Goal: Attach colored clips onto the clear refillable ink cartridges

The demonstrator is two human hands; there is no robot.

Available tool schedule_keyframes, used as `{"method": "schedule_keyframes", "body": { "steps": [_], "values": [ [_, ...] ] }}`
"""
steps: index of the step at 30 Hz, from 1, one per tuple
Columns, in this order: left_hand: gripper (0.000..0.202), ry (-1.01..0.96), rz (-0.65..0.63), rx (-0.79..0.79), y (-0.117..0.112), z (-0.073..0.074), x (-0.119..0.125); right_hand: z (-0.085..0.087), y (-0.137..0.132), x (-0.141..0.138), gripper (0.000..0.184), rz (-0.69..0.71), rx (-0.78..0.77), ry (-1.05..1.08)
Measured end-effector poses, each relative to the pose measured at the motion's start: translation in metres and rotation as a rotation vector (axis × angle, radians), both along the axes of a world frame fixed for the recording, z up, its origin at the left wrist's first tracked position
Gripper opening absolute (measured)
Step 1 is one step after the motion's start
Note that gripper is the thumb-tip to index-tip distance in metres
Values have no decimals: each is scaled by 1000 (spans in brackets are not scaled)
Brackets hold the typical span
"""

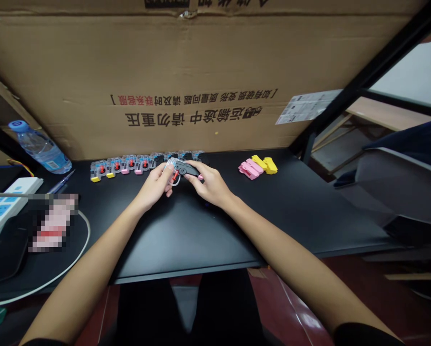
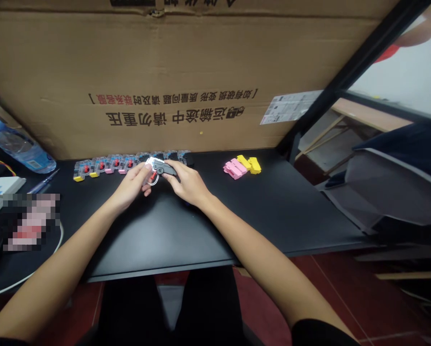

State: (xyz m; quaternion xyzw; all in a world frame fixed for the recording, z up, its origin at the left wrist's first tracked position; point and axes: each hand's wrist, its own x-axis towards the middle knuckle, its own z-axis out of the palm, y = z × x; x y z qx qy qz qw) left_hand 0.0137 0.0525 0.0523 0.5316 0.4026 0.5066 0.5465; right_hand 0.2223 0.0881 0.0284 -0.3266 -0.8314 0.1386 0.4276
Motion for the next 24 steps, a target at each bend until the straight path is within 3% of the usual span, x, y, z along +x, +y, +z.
{"method": "schedule_keyframes", "body": {
  "steps": [4, 7, 14, 20, 24],
  "values": [
    [42, -50, 22, -84, 0, 0, 0, 0, 1, 1, 38, -46, 56, -49],
    [40, -32, 46, -107, 0, -1, 0, -1, 1, 1, 36, -59, 16, -60],
    [40, 63, 60, -37, 0, -2, 0, 1, 2, 3, 34, -11, -87, -44],
    [39, 175, 116, 61, 3, -9, -4, -2, -4, -2, 33, -26, -75, -77],
    [42, 169, 111, 82, 4, -6, -7, -1, -9, -6, 32, -27, -62, -109]
  ]
}}
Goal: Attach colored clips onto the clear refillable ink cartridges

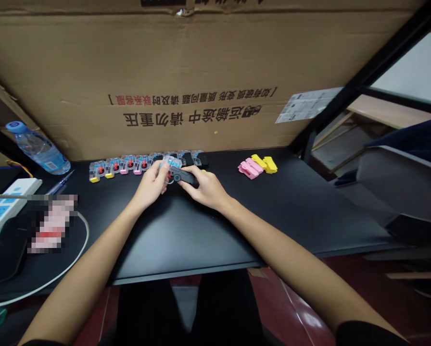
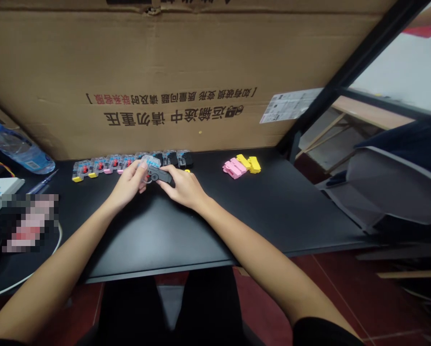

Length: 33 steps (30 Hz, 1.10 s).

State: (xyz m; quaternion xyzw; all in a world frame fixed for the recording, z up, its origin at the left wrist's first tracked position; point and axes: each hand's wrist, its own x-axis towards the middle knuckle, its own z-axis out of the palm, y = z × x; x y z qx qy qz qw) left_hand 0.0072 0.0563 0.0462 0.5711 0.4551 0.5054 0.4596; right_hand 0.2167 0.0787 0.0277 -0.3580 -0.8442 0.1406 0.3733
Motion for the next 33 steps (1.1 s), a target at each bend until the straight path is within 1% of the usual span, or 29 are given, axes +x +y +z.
{"method": "schedule_keyframes", "body": {
  "steps": [6, 11, 16, 19, 23, 27, 31, 33],
  "values": [
    [46, -61, -35, 14, -1, 8, -2, 2, 5, 6, 32, 60, -6, 66],
    [48, -85, -51, 20, -2, 11, -3, 6, 15, 14, 30, 155, 62, 119],
    [49, -74, -73, 16, -4, 12, -4, 14, 19, 19, 26, 242, -5, 119],
    [48, -58, -59, 8, -3, 11, -4, 14, 18, 19, 27, 225, -27, 109],
    [45, -42, -13, 18, -2, 8, -4, 10, 16, 15, 30, 168, -1, 126],
    [43, -21, 12, 41, -2, 6, -4, 5, 14, 12, 32, 162, -1, 125],
    [43, -11, 60, 66, 2, 4, -8, 4, 8, 10, 53, 171, -62, 83],
    [44, -12, 93, 78, 6, 2, -12, 3, 6, 8, 58, 161, -95, 65]
  ]
}}
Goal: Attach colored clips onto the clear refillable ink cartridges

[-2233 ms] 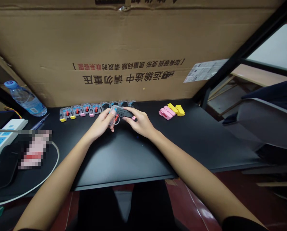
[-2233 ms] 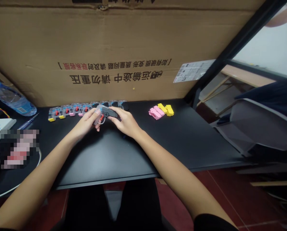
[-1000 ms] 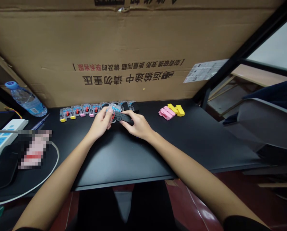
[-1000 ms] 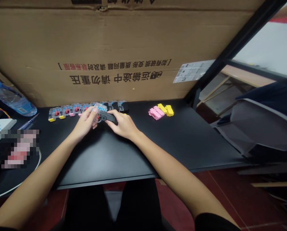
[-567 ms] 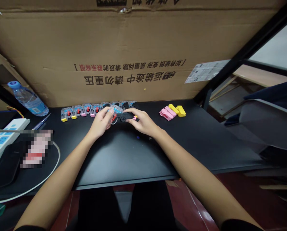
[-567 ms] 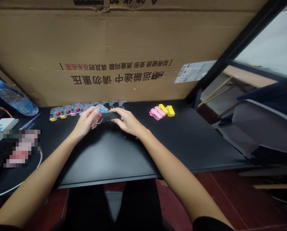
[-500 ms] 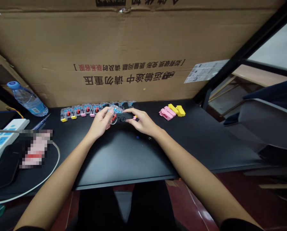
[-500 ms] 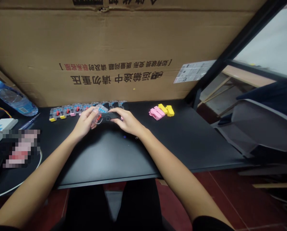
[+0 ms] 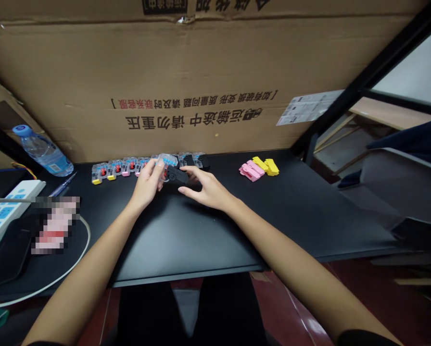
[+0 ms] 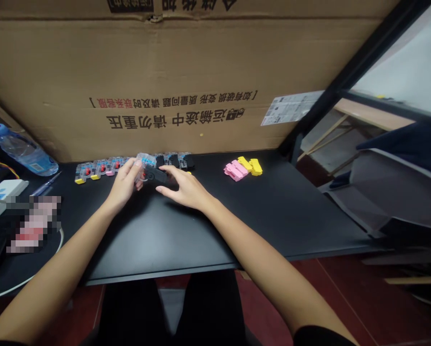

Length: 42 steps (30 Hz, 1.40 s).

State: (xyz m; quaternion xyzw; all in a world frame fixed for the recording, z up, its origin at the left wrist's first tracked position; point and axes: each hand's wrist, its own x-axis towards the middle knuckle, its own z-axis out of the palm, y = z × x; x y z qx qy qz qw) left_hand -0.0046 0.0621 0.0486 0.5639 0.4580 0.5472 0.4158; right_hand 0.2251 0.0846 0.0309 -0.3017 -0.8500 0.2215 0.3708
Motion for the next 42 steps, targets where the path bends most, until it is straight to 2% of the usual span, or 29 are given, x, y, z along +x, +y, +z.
{"method": "schedule_keyframes", "body": {
  "steps": [5, 9, 15, 17, 20, 22, 26, 30, 34, 38, 42],
  "values": [
    [47, -87, 37, -75, 6, -4, -4, -3, 3, -2, 49, -42, -79, 14],
    [47, -172, -70, -173, 2, 0, 1, -4, 6, -5, 43, -82, -201, 109],
    [46, -122, -206, -222, -3, 4, 5, -2, 5, -11, 42, 12, -440, 272],
    [40, -47, -229, -201, -3, 2, 4, -1, 5, -10, 40, -25, -421, 310],
    [28, 61, -201, -156, -4, -3, 4, 0, 3, -8, 35, -101, -284, 273],
    [32, 111, -187, -161, -5, -5, 4, 1, 1, -6, 36, -79, -234, 213],
    [54, 155, -235, -171, -9, -2, 3, 0, 1, -7, 43, 13, -339, 275],
    [66, 226, -233, -64, -12, 4, 0, 2, 4, -10, 47, -21, -451, 471],
    [83, 292, -209, 45, -12, 3, -2, 6, 3, -11, 50, -35, -499, 507],
    [75, 229, -215, 36, -9, -2, 1, 9, 2, -11, 49, -37, -520, 529],
    [69, 21, -222, -60, -7, -2, 7, 12, 4, -6, 47, 84, -570, 481]
  ]
}}
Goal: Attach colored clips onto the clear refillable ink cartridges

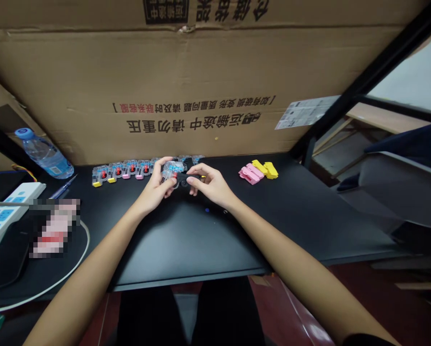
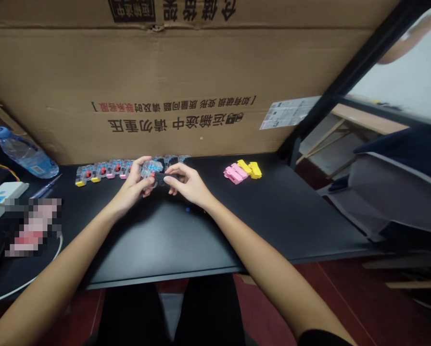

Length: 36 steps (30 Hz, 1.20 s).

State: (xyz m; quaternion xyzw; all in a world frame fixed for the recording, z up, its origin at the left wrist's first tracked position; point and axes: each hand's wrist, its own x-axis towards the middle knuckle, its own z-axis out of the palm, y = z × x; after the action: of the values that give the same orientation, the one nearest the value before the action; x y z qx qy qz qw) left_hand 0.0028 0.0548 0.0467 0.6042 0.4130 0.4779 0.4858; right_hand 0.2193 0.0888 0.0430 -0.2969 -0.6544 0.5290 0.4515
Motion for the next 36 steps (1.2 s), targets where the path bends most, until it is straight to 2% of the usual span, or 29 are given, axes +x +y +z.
{"method": "schedule_keyframes", "body": {
  "steps": [6, 9, 12, 14, 18, 22, 36],
  "values": [
    [68, -132, 58, -32, 2, 11, -4, 6, 1, 9, 41, 221, -46, -146],
    [65, -148, 163, 0, 6, 15, -13, 8, -1, 9, 38, 199, 10, -190],
    [63, -42, 246, 77, 9, 13, -20, 9, -1, 8, 39, 102, -23, -106],
    [62, 15, 233, 97, 9, 10, -19, 9, 1, 7, 42, 15, -60, -19],
    [62, 69, 108, 99, 5, 3, -11, 7, 3, 4, 47, -120, -51, 83],
    [61, 93, 43, 104, 1, 1, -5, 5, -1, 0, 50, -114, -6, 60],
    [66, 192, 36, 168, -2, 3, -7, 3, -8, -4, 50, -81, -16, 6]
  ]
}}
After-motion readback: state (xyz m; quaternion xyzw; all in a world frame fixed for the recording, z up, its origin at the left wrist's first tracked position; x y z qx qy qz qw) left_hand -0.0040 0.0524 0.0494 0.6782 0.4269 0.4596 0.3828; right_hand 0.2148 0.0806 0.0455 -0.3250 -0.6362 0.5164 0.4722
